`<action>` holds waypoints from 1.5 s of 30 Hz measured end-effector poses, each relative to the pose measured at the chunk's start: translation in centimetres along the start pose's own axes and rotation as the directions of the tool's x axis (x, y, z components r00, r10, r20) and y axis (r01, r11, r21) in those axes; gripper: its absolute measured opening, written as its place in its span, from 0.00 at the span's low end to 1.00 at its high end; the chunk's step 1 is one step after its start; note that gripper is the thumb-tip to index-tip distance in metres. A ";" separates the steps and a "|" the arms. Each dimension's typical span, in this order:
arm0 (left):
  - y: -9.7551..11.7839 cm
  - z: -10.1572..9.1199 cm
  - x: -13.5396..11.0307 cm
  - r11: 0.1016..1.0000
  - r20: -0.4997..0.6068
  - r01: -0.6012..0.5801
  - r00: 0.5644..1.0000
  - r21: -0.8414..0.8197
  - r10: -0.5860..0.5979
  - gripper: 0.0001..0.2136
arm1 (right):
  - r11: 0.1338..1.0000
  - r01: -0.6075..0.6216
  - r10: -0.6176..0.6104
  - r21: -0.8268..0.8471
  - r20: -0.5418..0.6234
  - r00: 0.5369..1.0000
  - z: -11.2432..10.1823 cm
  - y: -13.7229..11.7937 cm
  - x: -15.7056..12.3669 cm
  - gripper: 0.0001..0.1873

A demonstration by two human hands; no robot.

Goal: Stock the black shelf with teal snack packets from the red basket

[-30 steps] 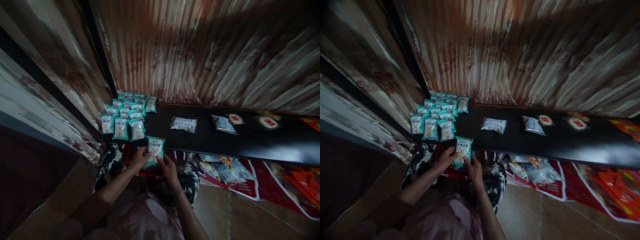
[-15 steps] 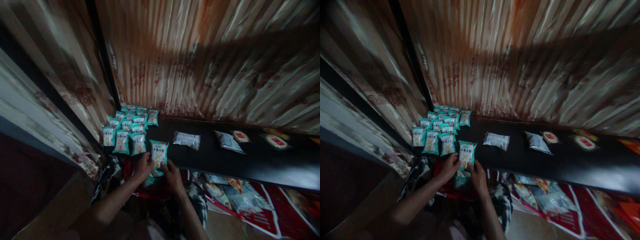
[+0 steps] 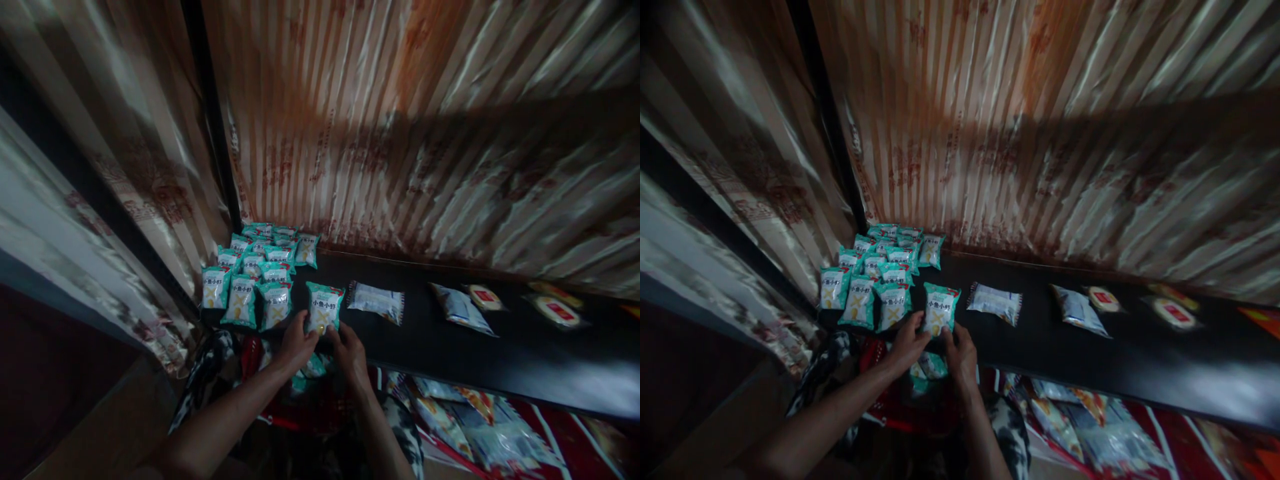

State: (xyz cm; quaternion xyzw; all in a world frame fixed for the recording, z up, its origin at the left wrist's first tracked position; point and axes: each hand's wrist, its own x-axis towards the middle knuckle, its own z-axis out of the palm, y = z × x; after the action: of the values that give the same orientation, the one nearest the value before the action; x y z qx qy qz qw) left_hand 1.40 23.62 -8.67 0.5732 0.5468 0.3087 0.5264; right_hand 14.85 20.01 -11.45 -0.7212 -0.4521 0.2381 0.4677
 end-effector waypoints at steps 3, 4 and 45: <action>0.6 0.1 0.4 1.000 0.006 0.006 1.000 0.016 -0.006 0.26 | 1.000 0.004 -0.005 -0.028 -0.003 1.000 0.2 0.2 0.6 0.29; 0.8 0.2 0.5 1.000 0.004 0.008 1.000 0.024 -0.009 0.26 | 0.999 -0.001 0.001 -0.037 -0.001 1.000 0.4 0.3 0.8 0.29; 2.3 2.1 9.0 0.991 -0.111 -0.007 0.994 0.131 0.021 0.23 | 0.979 0.131 -0.145 -0.159 -0.084 0.986 6.1 0.9 10.6 0.24</action>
State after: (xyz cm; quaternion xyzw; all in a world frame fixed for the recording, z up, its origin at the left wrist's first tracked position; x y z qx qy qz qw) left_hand 5.91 31.96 -9.05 0.5921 0.5903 0.3076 0.4543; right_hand 15.61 31.93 -14.15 -0.7324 -0.4954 0.1351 0.4472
